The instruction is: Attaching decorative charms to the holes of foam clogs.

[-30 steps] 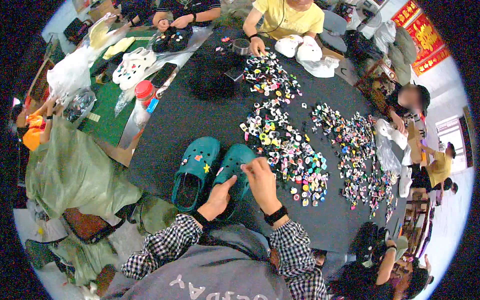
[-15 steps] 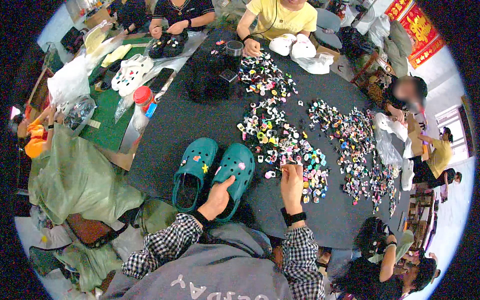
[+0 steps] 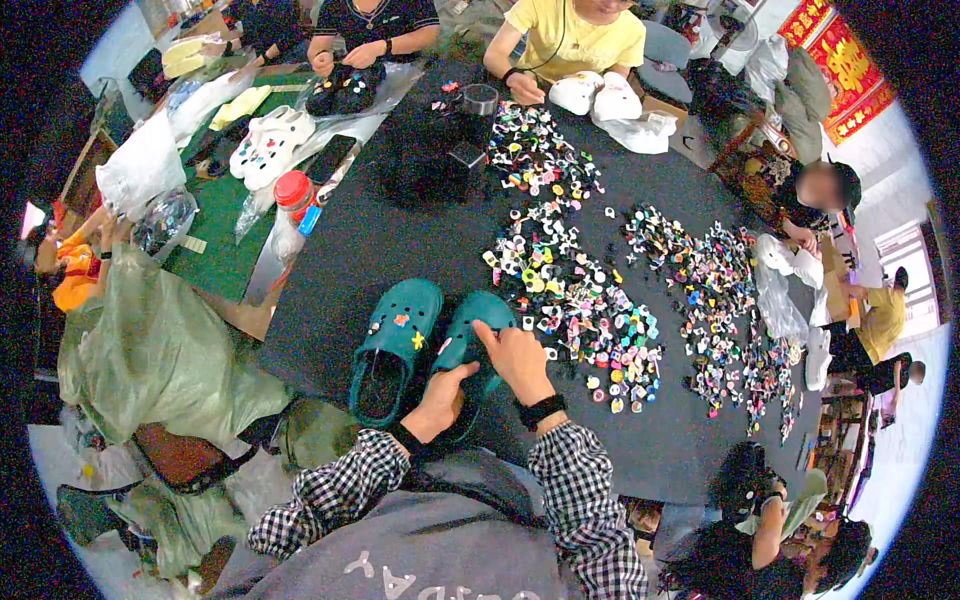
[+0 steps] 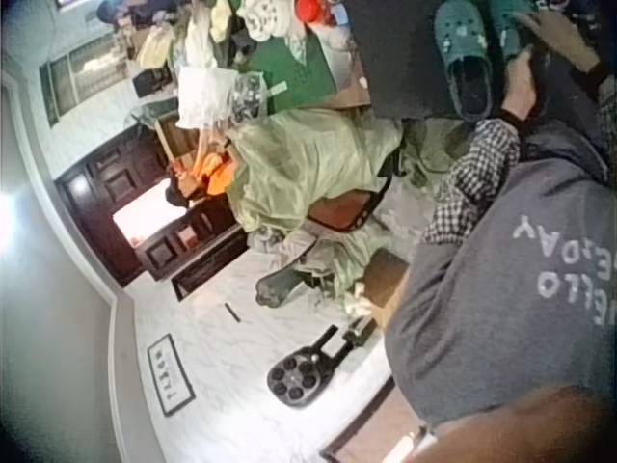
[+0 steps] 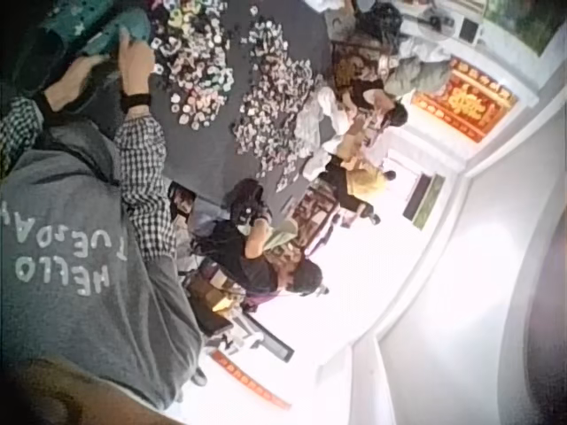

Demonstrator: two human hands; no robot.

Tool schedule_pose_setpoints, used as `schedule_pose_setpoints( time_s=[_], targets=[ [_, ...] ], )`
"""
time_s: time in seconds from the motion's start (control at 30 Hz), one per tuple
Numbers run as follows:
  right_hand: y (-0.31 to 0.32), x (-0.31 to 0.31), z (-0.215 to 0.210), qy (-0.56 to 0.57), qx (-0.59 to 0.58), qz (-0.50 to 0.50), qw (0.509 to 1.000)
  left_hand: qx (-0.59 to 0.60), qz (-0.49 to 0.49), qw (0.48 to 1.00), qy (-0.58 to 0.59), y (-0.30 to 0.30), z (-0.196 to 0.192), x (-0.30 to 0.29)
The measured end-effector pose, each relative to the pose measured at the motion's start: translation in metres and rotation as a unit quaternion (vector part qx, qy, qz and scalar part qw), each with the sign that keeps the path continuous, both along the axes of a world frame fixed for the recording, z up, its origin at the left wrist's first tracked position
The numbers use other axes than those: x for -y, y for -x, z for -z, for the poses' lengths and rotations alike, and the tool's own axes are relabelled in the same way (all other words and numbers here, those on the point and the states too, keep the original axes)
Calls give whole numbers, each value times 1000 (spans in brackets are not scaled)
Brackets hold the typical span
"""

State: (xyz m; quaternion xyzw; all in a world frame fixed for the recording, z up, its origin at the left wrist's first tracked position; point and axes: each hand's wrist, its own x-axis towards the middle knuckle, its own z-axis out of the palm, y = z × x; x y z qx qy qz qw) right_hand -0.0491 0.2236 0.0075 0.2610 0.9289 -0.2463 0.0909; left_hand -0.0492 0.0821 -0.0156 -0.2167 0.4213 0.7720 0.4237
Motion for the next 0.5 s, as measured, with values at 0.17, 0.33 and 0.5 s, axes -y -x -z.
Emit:
schedule_pose_setpoints(
  time_s=[0.17,0.33,0.5],
  targets=[
    [-6,-5,13,32,5,-3,999,3,-9,999,-38,-5,17,0],
    [-17,7,22,-21,-66,16,997,-4,0,1000,-18,-5,12,0],
    [-21,8,28,-70,-119,-33,990,2,-26,998,-58,-7,16,1]
  ],
)
